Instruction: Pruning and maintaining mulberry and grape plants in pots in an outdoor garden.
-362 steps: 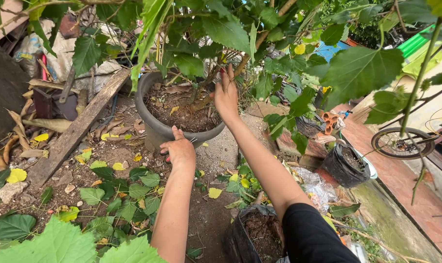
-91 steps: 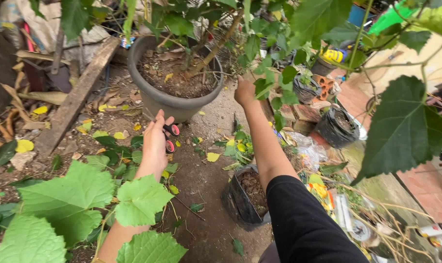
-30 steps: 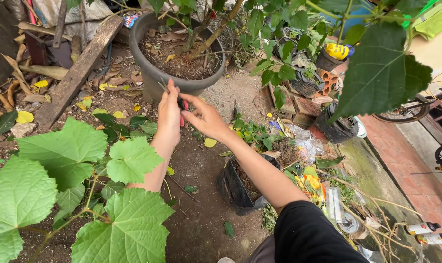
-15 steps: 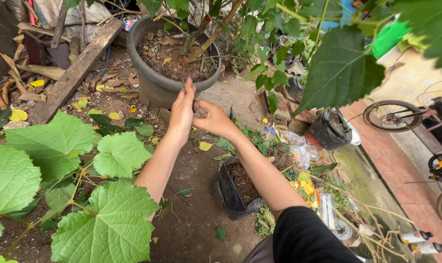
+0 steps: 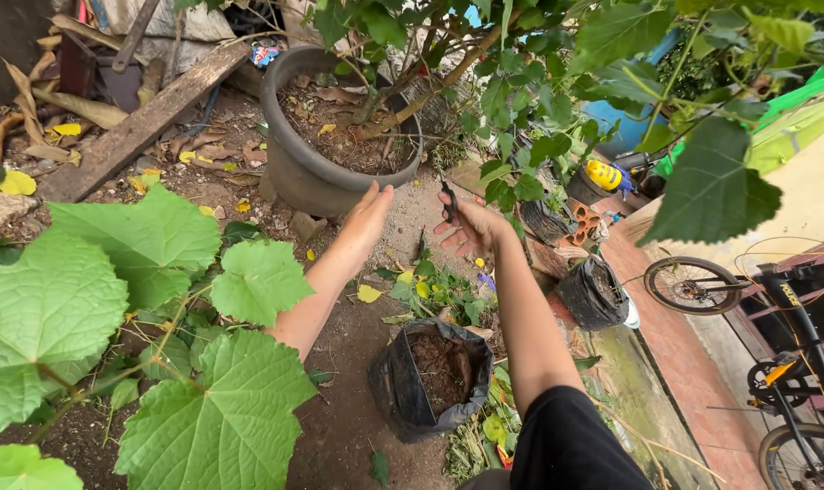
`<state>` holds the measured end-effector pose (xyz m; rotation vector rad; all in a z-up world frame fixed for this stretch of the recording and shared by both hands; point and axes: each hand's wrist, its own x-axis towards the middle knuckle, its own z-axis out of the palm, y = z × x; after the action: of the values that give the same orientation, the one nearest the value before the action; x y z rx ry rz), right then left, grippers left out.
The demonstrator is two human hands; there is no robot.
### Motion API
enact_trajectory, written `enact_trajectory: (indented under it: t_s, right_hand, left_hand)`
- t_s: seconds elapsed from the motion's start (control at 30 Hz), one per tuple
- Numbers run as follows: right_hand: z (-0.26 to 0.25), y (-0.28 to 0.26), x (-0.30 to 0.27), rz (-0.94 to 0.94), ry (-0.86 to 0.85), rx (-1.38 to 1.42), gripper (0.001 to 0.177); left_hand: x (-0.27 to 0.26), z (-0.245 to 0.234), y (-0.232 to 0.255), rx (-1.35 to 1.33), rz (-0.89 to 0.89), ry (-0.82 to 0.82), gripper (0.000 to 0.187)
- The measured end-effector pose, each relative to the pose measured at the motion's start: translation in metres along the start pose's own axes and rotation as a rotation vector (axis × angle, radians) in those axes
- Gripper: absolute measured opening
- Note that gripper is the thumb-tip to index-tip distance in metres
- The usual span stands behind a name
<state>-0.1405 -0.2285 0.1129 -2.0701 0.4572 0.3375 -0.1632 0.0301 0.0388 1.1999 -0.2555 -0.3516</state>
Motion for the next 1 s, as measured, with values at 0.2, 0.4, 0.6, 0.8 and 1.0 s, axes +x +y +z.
enact_trajectory:
  t_s: [0.2,0.4,0.6,0.8,1.0]
  right_hand:
    - [-0.011,-0.024,0.036,0.119,-0.17,-0.105,0.083]
    - [0.001,-0.047,0.06,0.126,-0.229,-0.168,0.071]
    - [0.005,-0.039,0.096,0.114,-0.156,-0.234,0.066]
    - [0.01,-0.037,0.095,0.057,-0.06,-0.291,0.061]
    - [0.018,-0.031,0.089,0.02,0.073,-0.366,0.059]
  left_hand:
    - [0.019,-0.01,-0.013,-0.067,0.091,0.07,0.078]
    - [0.018,-0.017,-0.003,-0.153,0.059,0.128,0.071]
    - [0.022,-0.025,-0.01,-0.143,0.13,0.117,0.064]
    - [0.033,-0.027,-0.019,-0.158,0.15,0.119,0.064]
    - [0.028,-0.029,-0.019,-0.15,0.09,0.113,0.064]
